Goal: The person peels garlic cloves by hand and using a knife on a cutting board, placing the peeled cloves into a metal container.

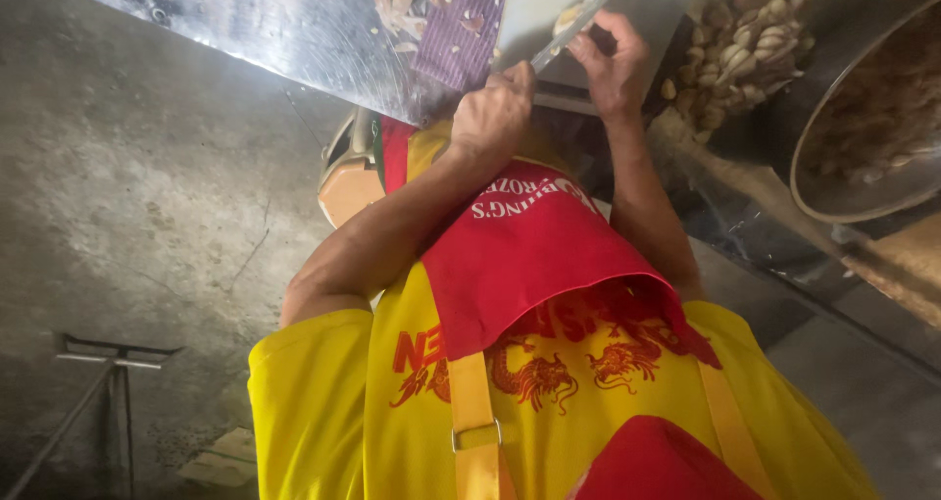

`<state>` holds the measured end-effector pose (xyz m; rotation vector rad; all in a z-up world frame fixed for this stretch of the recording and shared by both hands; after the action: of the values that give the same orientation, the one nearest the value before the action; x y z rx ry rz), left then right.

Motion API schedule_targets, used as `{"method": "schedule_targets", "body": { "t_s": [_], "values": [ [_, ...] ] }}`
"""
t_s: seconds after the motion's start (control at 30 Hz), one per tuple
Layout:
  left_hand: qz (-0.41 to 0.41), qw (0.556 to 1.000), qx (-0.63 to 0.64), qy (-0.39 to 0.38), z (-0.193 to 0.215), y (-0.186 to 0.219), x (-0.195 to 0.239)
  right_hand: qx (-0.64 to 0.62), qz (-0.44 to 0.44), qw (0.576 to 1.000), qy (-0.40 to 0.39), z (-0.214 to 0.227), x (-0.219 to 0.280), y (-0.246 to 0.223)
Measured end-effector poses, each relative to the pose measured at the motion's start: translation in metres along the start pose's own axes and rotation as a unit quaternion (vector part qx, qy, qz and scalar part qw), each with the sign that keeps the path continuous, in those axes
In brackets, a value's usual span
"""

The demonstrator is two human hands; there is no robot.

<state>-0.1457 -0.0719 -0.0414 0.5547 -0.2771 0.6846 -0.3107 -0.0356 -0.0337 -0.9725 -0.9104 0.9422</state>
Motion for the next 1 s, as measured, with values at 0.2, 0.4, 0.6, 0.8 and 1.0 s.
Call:
{"method": "schedule_targets", "body": {
  "t_s": [0.2, 0.4, 0.6, 0.8, 1.0],
  "values": [
    [-0.035, 0.995, -0.027, 0.092, -0.041, 0.008, -0.054, -0.004, -0.005, 1.0, 0.006, -0.002, 0.001, 0.015],
    [-0.051, 0.998, -0.018, 0.034, -0.066, 0.001, -0.064, 0.016, 0.105, 0.994, 0.035, -0.009, 0.022, 0.03],
    [-0.018, 0.999, -0.009, 0.043, -0.07, -0.059, 0.023, -0.163, 0.058, 0.984, 0.054, -0.013, 0.007, 0.063],
    [0.021, 0.992, 0.088, -0.089, -0.076, -0.093, 0.05, -0.194, 0.018, 0.981, 0.015, -0.013, 0.009, 0.027],
    [-0.056, 0.975, 0.216, -0.01, -0.036, -0.08, 0.067, -0.241, 0.057, 0.966, -0.068, -0.017, 0.017, 0.002]
  ]
}}
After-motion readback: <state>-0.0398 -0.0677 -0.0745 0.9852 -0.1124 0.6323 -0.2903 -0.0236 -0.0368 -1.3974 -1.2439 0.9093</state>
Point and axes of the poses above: each hand's wrist, its own x-axis away from the middle knuckle, its own z-axis out of the back of the hand, y = z × x, the point moved 10 cm from there along -x, towards the middle knuckle, and after that the axes turned 11 degrees about -y, right-handed, at the moved point
